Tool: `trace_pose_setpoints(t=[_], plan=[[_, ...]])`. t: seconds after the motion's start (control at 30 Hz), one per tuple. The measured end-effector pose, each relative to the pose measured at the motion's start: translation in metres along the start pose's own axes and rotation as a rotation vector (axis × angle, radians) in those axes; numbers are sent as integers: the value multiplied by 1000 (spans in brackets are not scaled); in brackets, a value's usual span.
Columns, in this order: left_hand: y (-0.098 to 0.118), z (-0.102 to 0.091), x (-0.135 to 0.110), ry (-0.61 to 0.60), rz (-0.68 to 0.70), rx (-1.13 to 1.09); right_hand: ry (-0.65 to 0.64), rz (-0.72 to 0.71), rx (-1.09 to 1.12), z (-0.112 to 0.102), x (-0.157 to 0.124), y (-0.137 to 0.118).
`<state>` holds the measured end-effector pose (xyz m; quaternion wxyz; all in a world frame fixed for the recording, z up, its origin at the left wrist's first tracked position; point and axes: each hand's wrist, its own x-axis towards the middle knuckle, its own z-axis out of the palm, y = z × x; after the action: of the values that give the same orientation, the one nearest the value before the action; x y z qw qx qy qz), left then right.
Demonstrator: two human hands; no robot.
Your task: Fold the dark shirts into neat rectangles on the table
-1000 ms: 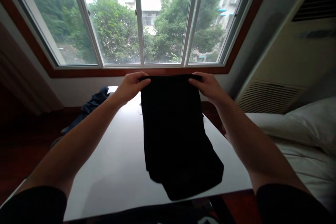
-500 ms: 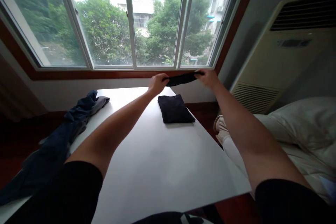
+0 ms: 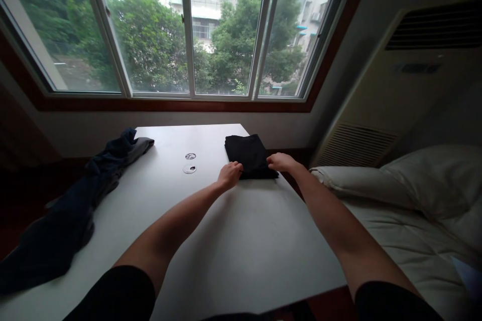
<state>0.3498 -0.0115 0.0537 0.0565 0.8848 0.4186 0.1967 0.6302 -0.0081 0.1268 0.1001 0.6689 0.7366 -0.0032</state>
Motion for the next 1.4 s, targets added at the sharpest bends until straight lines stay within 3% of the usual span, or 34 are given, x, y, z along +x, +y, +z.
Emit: trace_pose_setpoints(t=[0.13, 0.33, 0.4, 0.53, 0.63, 0.73, 0.83, 0.93, 1.07, 1.2, 1.3, 1.4], plan=[[-6, -3, -4, 51, 22, -77, 68, 47, -11, -3, -9, -10], [-13, 1, -17, -54, 62, -84, -63, 80, -45, 13, -14, -29], [-16, -1, -20, -80, 100, -108, 45, 83, -6, 13, -10, -38], [-29, -14, -32, -148, 221, -182, 425, 2, 102, 13, 7, -68], [-51, -33, -51, -124, 253, -181, 489, 17, 158, 30, 24, -100], [-89, -63, -80, -30, 101, -102, 393, 94, 177, 59, 36, -128], [-135, -103, -118, 74, -134, 2, 389, 131, 170, 79, 41, -140], [-181, -145, -162, 219, -376, 104, 369, 137, 178, 81, 43, -141], [-233, -187, -222, 447, -865, 406, 326, 195, 232, 69, 44, -155], [-269, -199, -268, 383, -1124, 437, 370, 235, 218, 70, 46, -185], [-281, -194, -285, 383, -1166, 386, 338, 198, 175, 76, 50, -195], [-276, -187, -286, 457, -1153, 377, 299, 180, 172, 79, 54, -189]])
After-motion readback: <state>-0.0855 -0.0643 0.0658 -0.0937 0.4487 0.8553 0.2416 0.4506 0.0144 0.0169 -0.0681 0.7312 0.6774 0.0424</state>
